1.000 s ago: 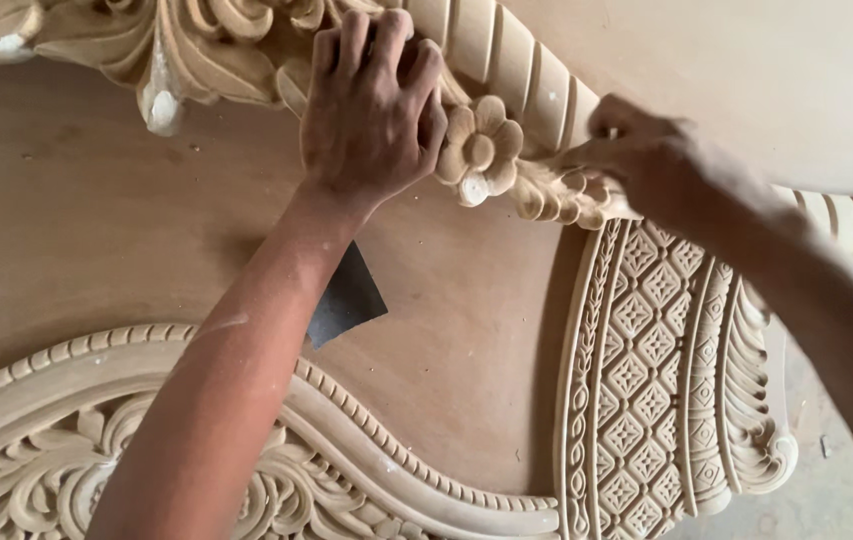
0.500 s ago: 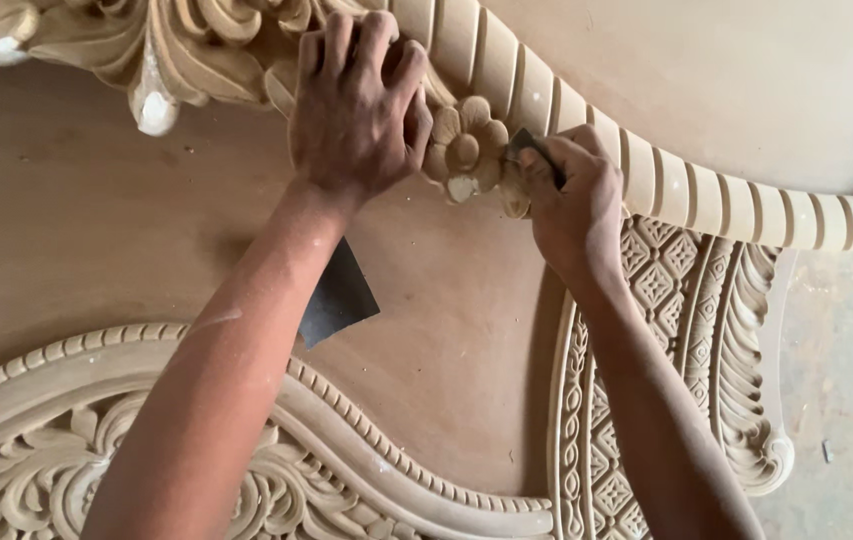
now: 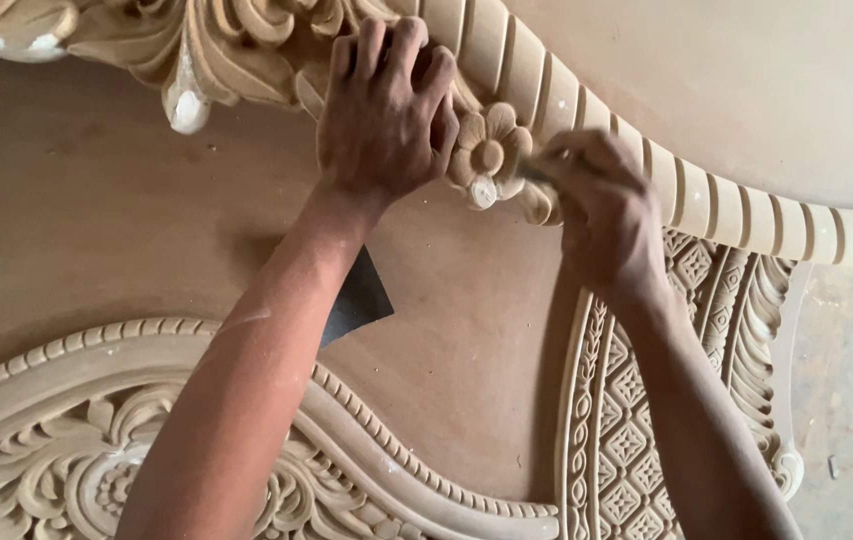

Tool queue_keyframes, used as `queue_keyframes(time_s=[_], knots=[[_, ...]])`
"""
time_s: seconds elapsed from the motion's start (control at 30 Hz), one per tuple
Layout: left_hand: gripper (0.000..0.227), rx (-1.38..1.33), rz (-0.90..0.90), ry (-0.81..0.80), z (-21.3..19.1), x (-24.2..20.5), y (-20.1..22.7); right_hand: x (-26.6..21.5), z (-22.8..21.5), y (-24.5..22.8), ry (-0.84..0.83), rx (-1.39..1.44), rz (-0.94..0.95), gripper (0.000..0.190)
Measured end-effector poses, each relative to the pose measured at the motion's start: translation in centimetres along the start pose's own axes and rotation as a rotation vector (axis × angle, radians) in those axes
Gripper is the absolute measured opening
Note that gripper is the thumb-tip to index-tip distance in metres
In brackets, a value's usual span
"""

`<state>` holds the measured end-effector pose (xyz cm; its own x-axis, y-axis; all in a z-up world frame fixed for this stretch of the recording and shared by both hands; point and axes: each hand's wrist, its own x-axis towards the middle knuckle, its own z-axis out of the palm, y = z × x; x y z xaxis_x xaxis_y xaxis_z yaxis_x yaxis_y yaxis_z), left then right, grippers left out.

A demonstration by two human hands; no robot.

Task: The person sands the intricate floral and geometric carvings on a large wooden furniture piece using small pieces of sandpaper by hand.

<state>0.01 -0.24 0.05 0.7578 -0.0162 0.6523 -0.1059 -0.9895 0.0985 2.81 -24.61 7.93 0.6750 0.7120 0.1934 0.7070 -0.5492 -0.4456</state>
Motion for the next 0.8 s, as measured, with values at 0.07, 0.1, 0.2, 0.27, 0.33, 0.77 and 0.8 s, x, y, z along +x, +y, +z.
queue_keyframes(time_s=[0.07, 0.1, 0.2, 0.27, 0.33, 0.77, 0.8], knots=[[0.024, -0.008, -0.004, 0.001, -0.1, 0.4, -0.2, 1.3, -0.1, 0.8, 0.159, -0.082, -0.119, 0.024], [0.024, 0.001, -0.002, 0.003, -0.2, 0.5, -0.1, 1.7, 0.2, 1.2, 0.177, -0.139, -0.226, 0.023], [0.024, 0.014, 0.003, 0.010, -0.1, 0.3, -0.2, 2.4, 1.0, 2.6, 0.126, -0.159, -0.435, 0.020], [0.025, 0.018, 0.001, 0.015, 0.2, 0.3, -0.2, 2.4, 0.8, 3.7, 0.053, -0.123, -0.539, 0.017], [0.026, 0.052, 0.016, 0.054, 0.5, 0.3, -0.2, 2.2, 0.5, 4.5, -0.007, -0.152, -0.571, 0.017], [0.026, 0.019, 0.012, 0.041, 0.3, 0.2, -0.2, 0.6, 3.5, 1.1, 0.129, 0.075, -0.294, 0.011], [0.026, 0.015, 0.003, 0.015, 0.3, 0.2, -0.1, 0.6, 2.5, 2.0, 0.039, 0.010, -0.316, 0.015]])
